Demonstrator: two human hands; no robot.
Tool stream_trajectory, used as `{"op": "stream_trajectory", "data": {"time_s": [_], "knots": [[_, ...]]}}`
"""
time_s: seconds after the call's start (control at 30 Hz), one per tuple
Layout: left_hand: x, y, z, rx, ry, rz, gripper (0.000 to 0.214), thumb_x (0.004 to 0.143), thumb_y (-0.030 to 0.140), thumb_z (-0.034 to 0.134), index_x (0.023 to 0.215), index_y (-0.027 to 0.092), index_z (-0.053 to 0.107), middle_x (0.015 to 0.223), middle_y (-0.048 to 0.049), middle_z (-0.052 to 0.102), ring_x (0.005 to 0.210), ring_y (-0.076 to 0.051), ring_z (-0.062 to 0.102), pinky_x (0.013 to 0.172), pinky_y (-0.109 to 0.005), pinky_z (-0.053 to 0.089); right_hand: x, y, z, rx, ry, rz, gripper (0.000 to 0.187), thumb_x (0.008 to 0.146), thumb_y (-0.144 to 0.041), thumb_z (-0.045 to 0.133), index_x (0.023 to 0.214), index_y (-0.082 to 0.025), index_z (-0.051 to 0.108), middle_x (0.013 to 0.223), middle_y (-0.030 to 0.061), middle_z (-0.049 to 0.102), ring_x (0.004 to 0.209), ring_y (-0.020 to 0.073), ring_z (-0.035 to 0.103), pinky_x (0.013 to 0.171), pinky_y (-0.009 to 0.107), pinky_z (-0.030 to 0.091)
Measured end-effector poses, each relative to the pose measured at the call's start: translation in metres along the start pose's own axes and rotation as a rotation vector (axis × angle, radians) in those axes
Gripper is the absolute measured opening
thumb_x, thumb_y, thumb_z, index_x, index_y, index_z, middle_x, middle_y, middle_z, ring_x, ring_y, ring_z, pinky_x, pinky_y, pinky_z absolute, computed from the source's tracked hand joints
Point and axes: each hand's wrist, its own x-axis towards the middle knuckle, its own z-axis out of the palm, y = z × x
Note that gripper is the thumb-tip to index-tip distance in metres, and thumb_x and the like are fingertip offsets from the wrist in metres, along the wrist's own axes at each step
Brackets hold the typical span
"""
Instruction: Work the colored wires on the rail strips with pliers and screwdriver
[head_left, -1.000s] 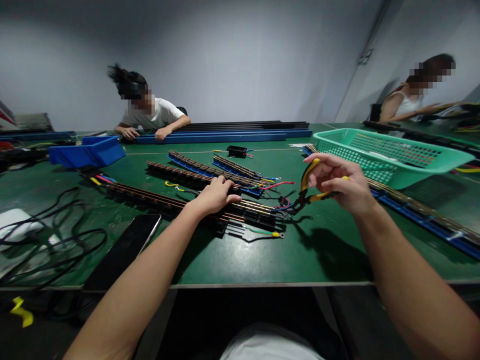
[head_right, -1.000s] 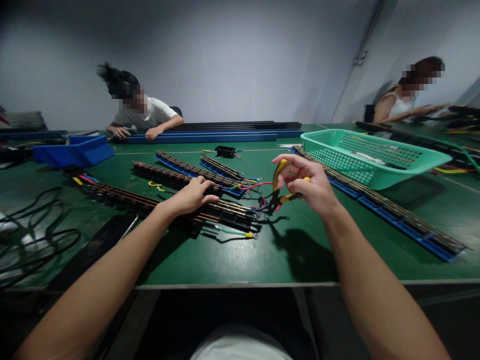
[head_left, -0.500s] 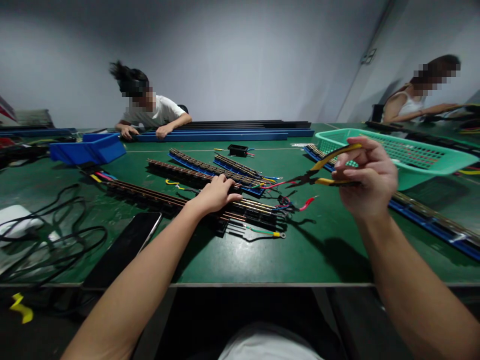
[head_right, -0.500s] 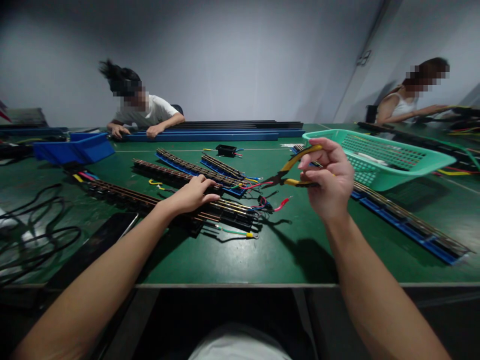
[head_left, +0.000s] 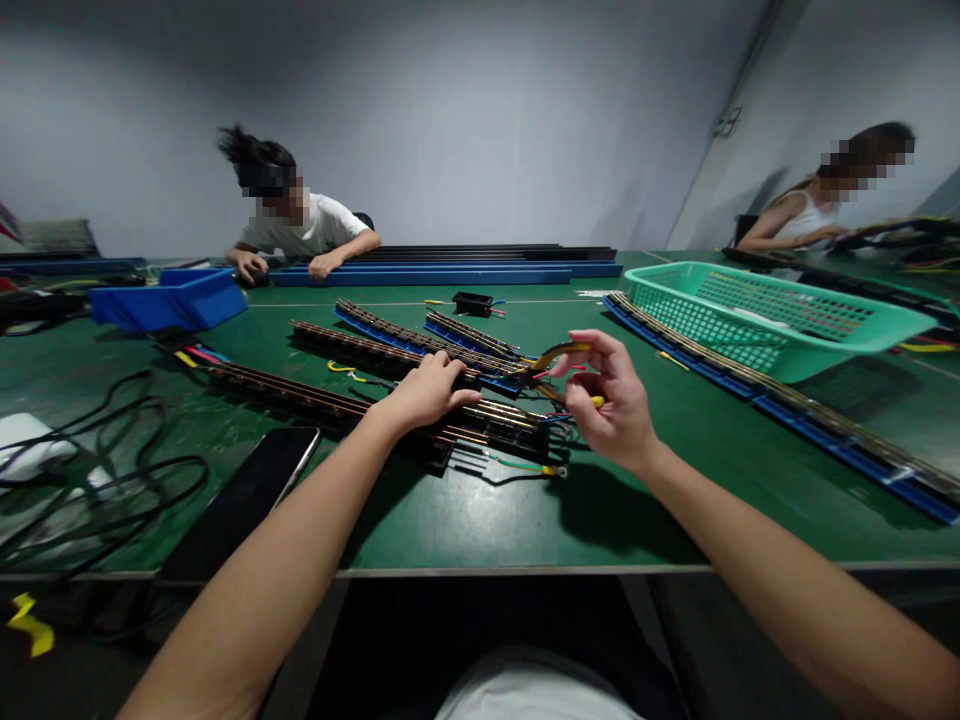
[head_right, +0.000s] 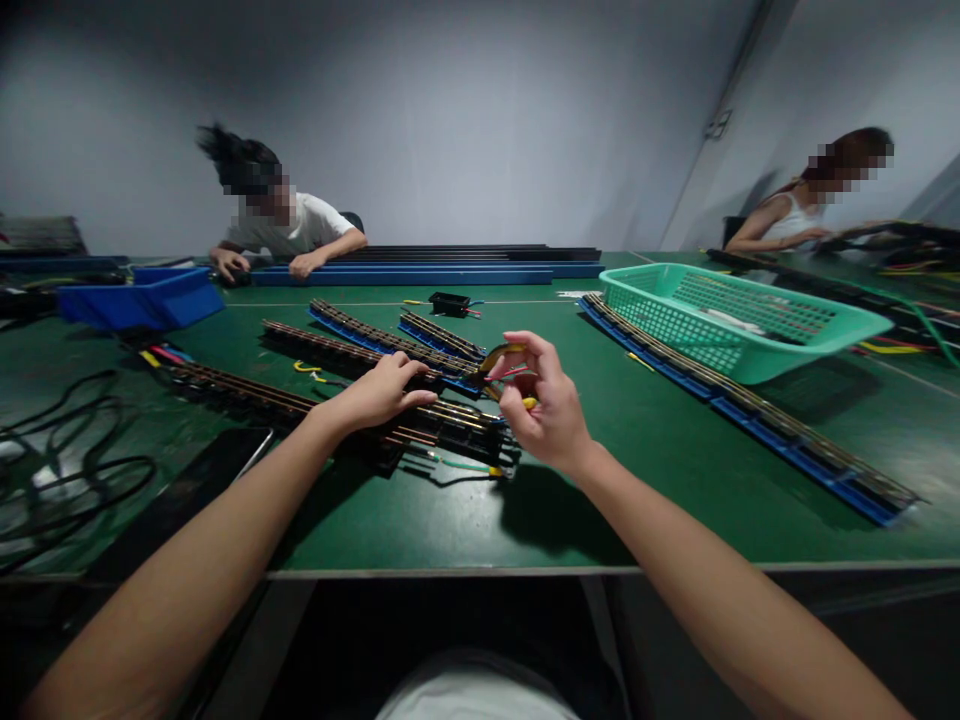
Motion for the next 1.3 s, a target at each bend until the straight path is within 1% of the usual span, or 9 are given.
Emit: {"op": "stream_trajectory", "data": {"time_s": [0.2, 0.37, 0.5, 0.63, 0.77, 0.9, 1.07, 1.17, 1.3], "knots": [[0.0, 0.0, 0.0, 0.001, 0.01, 0.005, 0.051, 0.096, 0.053, 0.053, 0.129, 0.014, 0.058, 0.12, -0.0157, 0.054, 0.114, -0.031, 0.052, 0.097, -0.041, 0.046, -0.005, 0.008, 0.006, -0.168, -0.098, -0.141, 0.05, 0.083, -0.007, 0.051, 0.128, -0.025, 0.041, 0.089, -0.0007, 0.063, 0.055, 0.0079, 0.058, 0.048, 0.019, 0.045], [-0.001, 0.002, -0.001, 0.007, 0.017, -0.003, 0.049, 0.096, 0.052, 0.054, 0.127, 0.014, 0.058, 0.119, -0.0155, 0.055, 0.114, -0.031, 0.052, 0.096, -0.041, 0.046, -0.006, 0.002, 0.009, -0.389, -0.301, -0.481, 0.035, 0.089, -0.007, 0.044, 0.12, -0.021, 0.05, 0.089, 0.0026, 0.067, 0.058, 0.0097, 0.056, 0.054, 0.022, 0.044], [-0.001, 0.002, -0.001, 0.017, 0.02, 0.001, 0.049, 0.096, 0.051, 0.054, 0.127, 0.013, 0.058, 0.118, -0.0158, 0.055, 0.113, -0.031, 0.052, 0.096, -0.041, 0.046, -0.007, -0.007, 0.012, -0.549, -0.479, -0.666, 0.025, 0.097, -0.01, 0.04, 0.112, -0.019, 0.058, 0.083, 0.0022, 0.069, 0.063, 0.0119, 0.057, 0.057, 0.026, 0.038], [-0.001, 0.002, -0.001, 0.018, 0.02, 0.007, 0.049, 0.096, 0.052, 0.053, 0.127, 0.014, 0.058, 0.119, -0.0158, 0.054, 0.112, -0.031, 0.053, 0.095, -0.041, 0.046, -0.007, -0.012, 0.014, -0.61, -0.535, -0.723, 0.029, 0.098, -0.008, 0.039, 0.109, -0.021, 0.062, 0.08, 0.0001, 0.068, 0.058, 0.011, 0.052, 0.056, 0.028, 0.03], [-0.001, 0.002, -0.001, 0.023, 0.024, 0.005, 0.049, 0.096, 0.052, 0.053, 0.126, 0.014, 0.058, 0.118, -0.0156, 0.055, 0.112, -0.03, 0.053, 0.095, -0.041, 0.046, -0.007, -0.012, 0.013, -0.627, -0.634, -0.708, 0.029, 0.093, -0.007, 0.044, 0.108, -0.023, 0.063, 0.077, -0.0007, 0.065, 0.058, 0.011, 0.05, 0.056, 0.028, 0.027], [0.0, 0.002, -0.001, 0.021, 0.017, -0.001, 0.05, 0.096, 0.052, 0.054, 0.127, 0.014, 0.058, 0.12, -0.0159, 0.054, 0.114, -0.031, 0.052, 0.096, -0.041, 0.046, -0.007, -0.008, 0.01, -0.589, -0.701, -0.555, 0.038, 0.079, -0.004, 0.047, 0.111, -0.02, 0.06, 0.08, 0.001, 0.066, 0.061, 0.0125, 0.054, 0.053, 0.027, 0.028], [0.0, 0.0, 0.001, 0.004, 0.024, 0.005, 0.051, 0.095, 0.053, 0.053, 0.128, 0.014, 0.058, 0.12, -0.0159, 0.055, 0.114, -0.031, 0.052, 0.097, -0.041, 0.045, -0.009, -0.002, 0.007, -0.455, -0.565, -0.344, 0.05, 0.074, -0.005, 0.045, 0.123, -0.017, 0.051, 0.086, 0.0024, 0.071, 0.052, 0.0103, 0.05, 0.052, 0.023, 0.036], [0.0, 0.0, 0.001, -0.002, 0.031, 0.01, 0.05, 0.095, 0.053, 0.054, 0.127, 0.015, 0.059, 0.119, -0.0153, 0.055, 0.113, -0.031, 0.053, 0.097, -0.041, 0.045, -0.01, -0.001, 0.008, -0.41, -0.497, -0.313, 0.049, 0.078, -0.008, 0.046, 0.125, -0.017, 0.048, 0.094, 0.0052, 0.072, 0.05, 0.0098, 0.05, 0.051, 0.023, 0.04], [0.0, 0.0, 0.0, 0.008, 0.026, 0.017, 0.05, 0.095, 0.053, 0.053, 0.127, 0.014, 0.058, 0.118, -0.0154, 0.055, 0.113, -0.031, 0.053, 0.096, -0.042, 0.045, -0.01, -0.003, 0.009, -0.336, -0.395, -0.254, 0.051, 0.074, -0.005, 0.046, 0.123, -0.02, 0.048, 0.089, 0.0026, 0.069, 0.049, 0.0085, 0.051, 0.049, 0.021, 0.04]]}}
